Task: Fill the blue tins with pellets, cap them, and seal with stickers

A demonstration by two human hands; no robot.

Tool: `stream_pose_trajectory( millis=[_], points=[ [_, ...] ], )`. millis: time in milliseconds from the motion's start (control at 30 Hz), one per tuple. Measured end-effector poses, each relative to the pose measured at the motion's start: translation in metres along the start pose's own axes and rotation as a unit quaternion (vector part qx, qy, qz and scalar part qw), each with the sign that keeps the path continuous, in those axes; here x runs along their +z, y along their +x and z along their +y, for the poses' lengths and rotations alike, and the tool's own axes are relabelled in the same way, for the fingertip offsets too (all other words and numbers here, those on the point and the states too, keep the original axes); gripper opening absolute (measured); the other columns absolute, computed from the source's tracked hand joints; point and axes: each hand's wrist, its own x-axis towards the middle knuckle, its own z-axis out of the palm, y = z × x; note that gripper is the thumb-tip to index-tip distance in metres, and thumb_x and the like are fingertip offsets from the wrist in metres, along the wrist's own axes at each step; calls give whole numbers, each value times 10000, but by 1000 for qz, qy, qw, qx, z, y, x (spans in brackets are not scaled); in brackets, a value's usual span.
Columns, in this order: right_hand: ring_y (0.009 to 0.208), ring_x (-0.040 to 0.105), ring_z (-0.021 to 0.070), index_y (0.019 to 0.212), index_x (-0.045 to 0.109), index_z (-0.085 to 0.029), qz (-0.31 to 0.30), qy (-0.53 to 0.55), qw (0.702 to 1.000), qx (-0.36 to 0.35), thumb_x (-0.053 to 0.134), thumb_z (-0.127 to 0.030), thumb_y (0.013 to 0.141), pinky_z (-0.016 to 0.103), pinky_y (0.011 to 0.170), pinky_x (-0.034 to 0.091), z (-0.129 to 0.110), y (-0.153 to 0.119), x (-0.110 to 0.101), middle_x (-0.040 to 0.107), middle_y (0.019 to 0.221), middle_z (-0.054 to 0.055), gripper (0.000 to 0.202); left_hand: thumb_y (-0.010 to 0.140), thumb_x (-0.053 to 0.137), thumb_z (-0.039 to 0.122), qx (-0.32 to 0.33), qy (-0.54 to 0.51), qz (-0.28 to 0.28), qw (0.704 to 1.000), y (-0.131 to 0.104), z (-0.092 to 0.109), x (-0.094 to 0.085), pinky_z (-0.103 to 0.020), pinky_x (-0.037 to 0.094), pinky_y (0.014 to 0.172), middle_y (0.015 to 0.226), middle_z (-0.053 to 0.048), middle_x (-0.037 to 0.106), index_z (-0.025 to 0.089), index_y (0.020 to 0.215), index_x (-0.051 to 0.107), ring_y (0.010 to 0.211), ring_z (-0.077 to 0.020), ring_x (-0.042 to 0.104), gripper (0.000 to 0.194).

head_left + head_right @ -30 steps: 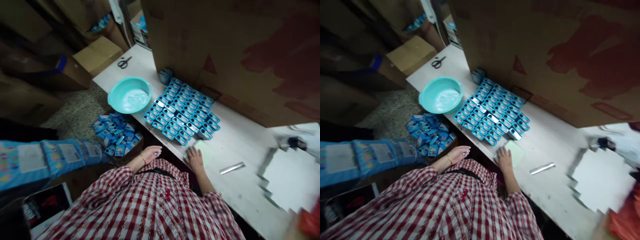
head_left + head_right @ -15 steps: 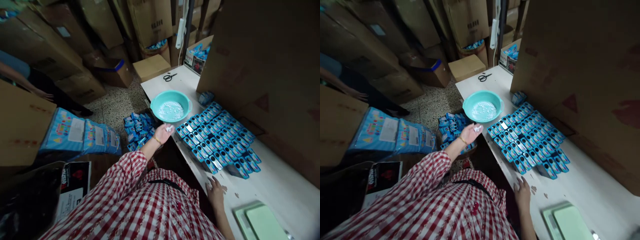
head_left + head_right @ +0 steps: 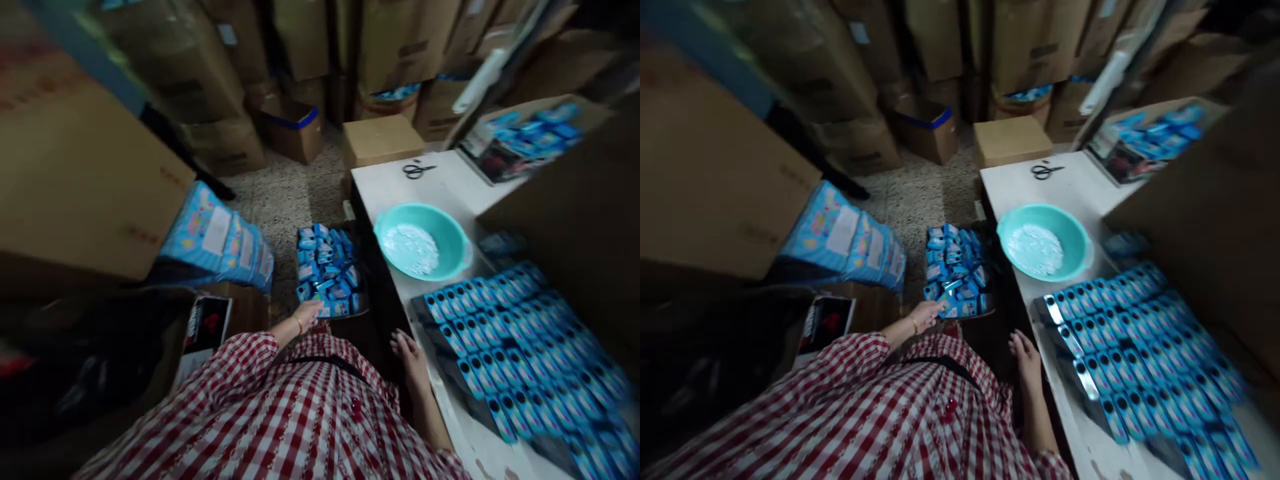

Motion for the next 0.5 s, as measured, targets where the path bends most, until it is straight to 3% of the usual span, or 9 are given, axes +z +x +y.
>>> stream_pose_trajectory(
  millis=[33, 100, 200, 267, 367, 500],
  points=[
    [853, 645, 200, 1105, 566, -175, -7, 34, 999, 8, 666, -537, 625, 373, 821, 506, -12, 15, 9, 661, 1003, 76, 609, 642, 716, 218, 6, -19, 36, 999, 1, -7, -22, -203, 413, 521, 413, 75, 445, 144, 711, 605, 374, -58, 410, 151],
    [822, 646, 177, 1090, 525, -189, -17, 80, 997, 9, 657, -572, 614, 369, 807, 509, -35, 48, 23, 648, 991, 66, 625, 529, 741, 46, 14, -70, 101, 992, -2, -17, -59, -196, 434, 628, 570, 44, 576, 150, 823, 624, 540, -76, 548, 334],
    [830, 642, 186, 1081, 440, -206, -29, 84, 996, 11, 540, -698, 626, 420, 814, 507, -62, 102, 33, 618, 1012, 97, 677, 520, 722, -1, 25, -148, 181, 972, -14, -30, -97, -213, 431, 771, 807, -16, 657, 158, 909, 632, 804, -111, 613, 430],
    [899, 635, 217, 1117, 385, -225, -20, 54, 998, 25, 392, -758, 659, 464, 828, 499, -75, 137, 34, 581, 1080, 139, 703, 577, 718, 64, 37, -215, 209, 953, -29, -40, -110, -249, 446, 795, 891, -49, 663, 153, 902, 637, 843, -130, 618, 347],
    [1126, 540, 262, 1208, 354, -261, -23, 6, 999, 44, 234, -722, 707, 474, 895, 458, -89, 175, 35, 455, 1280, 195, 691, 616, 735, 169, 57, -291, 217, 930, -54, -54, -116, -275, 470, 770, 912, -70, 667, 140, 857, 645, 780, -135, 635, 259],
    [1319, 302, 266, 1377, 238, -282, -17, -47, 999, 10, 279, -569, 675, 527, 938, 395, -101, 195, 40, 235, 1470, 136, 759, 616, 755, 265, 115, -293, 241, 918, -84, -59, -126, -292, 480, 768, 859, -80, 683, 134, 843, 656, 760, -152, 638, 279]
  ],
)
